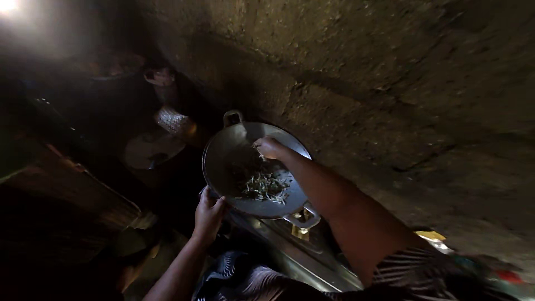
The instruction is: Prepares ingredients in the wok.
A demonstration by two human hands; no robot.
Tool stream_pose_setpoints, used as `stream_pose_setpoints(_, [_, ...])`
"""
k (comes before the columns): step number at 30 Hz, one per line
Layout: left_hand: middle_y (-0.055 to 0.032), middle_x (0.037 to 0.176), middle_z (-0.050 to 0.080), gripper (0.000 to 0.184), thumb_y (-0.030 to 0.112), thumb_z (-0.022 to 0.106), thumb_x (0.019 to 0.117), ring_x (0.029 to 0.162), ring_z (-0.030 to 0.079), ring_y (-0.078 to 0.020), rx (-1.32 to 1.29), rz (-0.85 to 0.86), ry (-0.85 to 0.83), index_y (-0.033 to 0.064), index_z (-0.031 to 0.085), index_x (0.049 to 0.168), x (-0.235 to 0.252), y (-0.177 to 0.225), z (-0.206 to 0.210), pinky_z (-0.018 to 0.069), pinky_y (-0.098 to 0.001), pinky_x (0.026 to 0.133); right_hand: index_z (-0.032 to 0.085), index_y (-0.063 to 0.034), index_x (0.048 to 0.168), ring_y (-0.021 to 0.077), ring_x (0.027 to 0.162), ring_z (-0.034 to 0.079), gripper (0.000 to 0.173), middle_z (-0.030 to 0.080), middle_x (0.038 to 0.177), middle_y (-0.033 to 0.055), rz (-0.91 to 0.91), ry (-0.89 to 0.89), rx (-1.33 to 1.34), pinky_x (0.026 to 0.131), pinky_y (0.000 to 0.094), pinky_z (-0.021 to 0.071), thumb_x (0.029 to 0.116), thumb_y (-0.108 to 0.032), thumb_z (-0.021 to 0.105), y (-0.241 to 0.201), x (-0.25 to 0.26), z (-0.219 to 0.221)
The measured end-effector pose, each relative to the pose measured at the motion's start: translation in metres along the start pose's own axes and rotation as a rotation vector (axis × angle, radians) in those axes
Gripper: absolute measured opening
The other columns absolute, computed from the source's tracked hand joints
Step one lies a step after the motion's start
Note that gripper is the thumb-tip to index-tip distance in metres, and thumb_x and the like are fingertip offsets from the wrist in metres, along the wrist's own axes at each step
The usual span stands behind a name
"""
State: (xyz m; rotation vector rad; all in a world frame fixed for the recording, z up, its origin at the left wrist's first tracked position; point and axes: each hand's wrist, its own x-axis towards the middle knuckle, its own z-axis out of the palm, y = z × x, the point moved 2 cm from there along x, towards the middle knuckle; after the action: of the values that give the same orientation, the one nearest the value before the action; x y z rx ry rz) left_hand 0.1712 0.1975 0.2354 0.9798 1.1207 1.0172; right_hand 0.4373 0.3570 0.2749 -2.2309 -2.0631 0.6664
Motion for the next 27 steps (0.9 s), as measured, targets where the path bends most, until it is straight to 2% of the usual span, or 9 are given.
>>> stream_pose_setpoints(3, [-0.0159,0.113,0.066,0.061,0.001,0.059,0.1000,0.084,0.071,-0.0172,-0.007,0.005,-0.013,0.0035,0.031,0.154,-0.001,0.002,0.000,0.0618,-0.0317,0.073,0.052,-0.0019,0.147,0.0465,0.138,0.048,0.048,0.039,0.154,0.0322,0.010,-0.019,0.079,0.111,0.0604,0.0437,0.1080,-0.029,0.053,-0.014,0.011,0.024])
stream_pose_setpoints(6, [-0.0158,0.110,0.067,0.060,0.001,0.059,0.0994,0.081,0.071,-0.0180,-0.018,0.000,-0.008,0.0034,0.033,0.153,0.000,0.001,-0.001,0.0618,-0.0324,0.070,0.050,-0.0018,0.148,0.0474,0.134,0.051,0.059,0.047,0.148,0.0319,-0.212,-0.170,0.033,0.109,0.0636,0.0444,0.1037,-0.041,0.061,-0.045,-0.019,0.057])
stream_pose_setpoints(10, [-0.0165,0.111,0.066,0.060,0.003,0.060,0.0996,0.081,0.071,-0.0185,-0.018,-0.020,-0.004,0.0038,0.033,0.153,0.000,0.000,-0.001,0.0617,-0.0333,0.071,0.054,-0.0133,0.147,0.0501,0.141,0.040,0.064,0.042,0.155,0.0249,-0.427,-0.397,-0.238,0.108,0.0681,0.0409,0.0902,-0.024,0.081,-0.044,-0.069,0.059])
stream_pose_setpoints(13, [-0.0166,0.107,0.067,0.060,0.003,0.061,0.0989,0.081,0.071,-0.0196,-0.012,-0.011,-0.004,0.0045,0.034,0.153,0.001,-0.003,-0.002,0.0617,-0.0345,0.071,0.064,-0.0129,0.137,0.0513,0.129,0.051,0.060,0.051,0.144,0.0269,-0.352,-0.293,-0.304,0.101,0.0661,0.0484,0.0816,0.005,0.078,-0.014,-0.066,0.055])
stream_pose_setpoints(15, [-0.0164,0.106,0.068,0.061,0.003,0.062,0.0986,0.081,0.071,-0.0197,-0.008,-0.010,-0.004,0.0053,0.034,0.153,0.002,-0.003,-0.002,0.0622,-0.0345,0.071,0.070,-0.0080,0.125,0.0439,0.119,0.062,0.044,0.064,0.126,0.0239,-0.324,-0.158,-0.272,0.101,0.0608,0.0517,0.0847,0.009,0.071,-0.002,-0.053,0.049])
stream_pose_setpoints(18, [-0.0167,0.107,0.068,0.062,0.003,0.063,0.0985,0.081,0.072,-0.0195,-0.003,-0.019,0.004,0.0060,0.034,0.153,0.002,-0.001,-0.002,0.0625,-0.0340,0.072,0.069,-0.0041,0.126,0.0388,0.119,0.065,0.036,0.070,0.122,0.0212,-0.246,-0.047,-0.140,0.104,0.0584,0.0498,0.0923,0.006,0.064,-0.008,-0.047,0.018])
stream_pose_setpoints(23, [-0.0156,0.106,0.068,0.060,0.003,0.062,0.0989,0.080,0.071,-0.0183,-0.010,0.011,-0.005,0.0031,0.034,0.152,0.001,-0.002,-0.001,0.0618,-0.0325,0.071,0.051,-0.0058,0.148,0.0465,0.125,0.060,0.052,0.061,0.136,0.0274,-0.121,-0.302,-0.286,0.104,0.0665,0.0468,0.0983,-0.012,0.066,0.008,-0.052,0.016])
stream_pose_setpoints(25, [-0.0160,0.109,0.067,0.061,0.003,0.061,0.0989,0.082,0.071,-0.0178,-0.004,0.030,-0.011,0.0030,0.033,0.153,0.002,-0.002,-0.002,0.0616,-0.0322,0.073,0.044,-0.0042,0.153,0.0504,0.129,0.054,0.076,0.048,0.147,0.0324,-0.086,-0.359,-0.303,0.104,0.0675,0.0457,0.0903,-0.026,0.081,0.009,-0.074,0.029])
stream_pose_setpoints(27, [-0.0171,0.113,0.066,0.061,0.003,0.060,0.0994,0.083,0.071,-0.0187,-0.005,0.020,-0.011,0.0035,0.032,0.154,0.001,-0.003,-0.001,0.0618,-0.0334,0.073,0.038,-0.0047,0.156,0.0517,0.126,0.054,0.082,0.040,0.150,0.0348,-0.058,-0.362,-0.251,0.101,0.0649,0.0486,0.0865,-0.013,0.082,-0.004,-0.094,0.039])
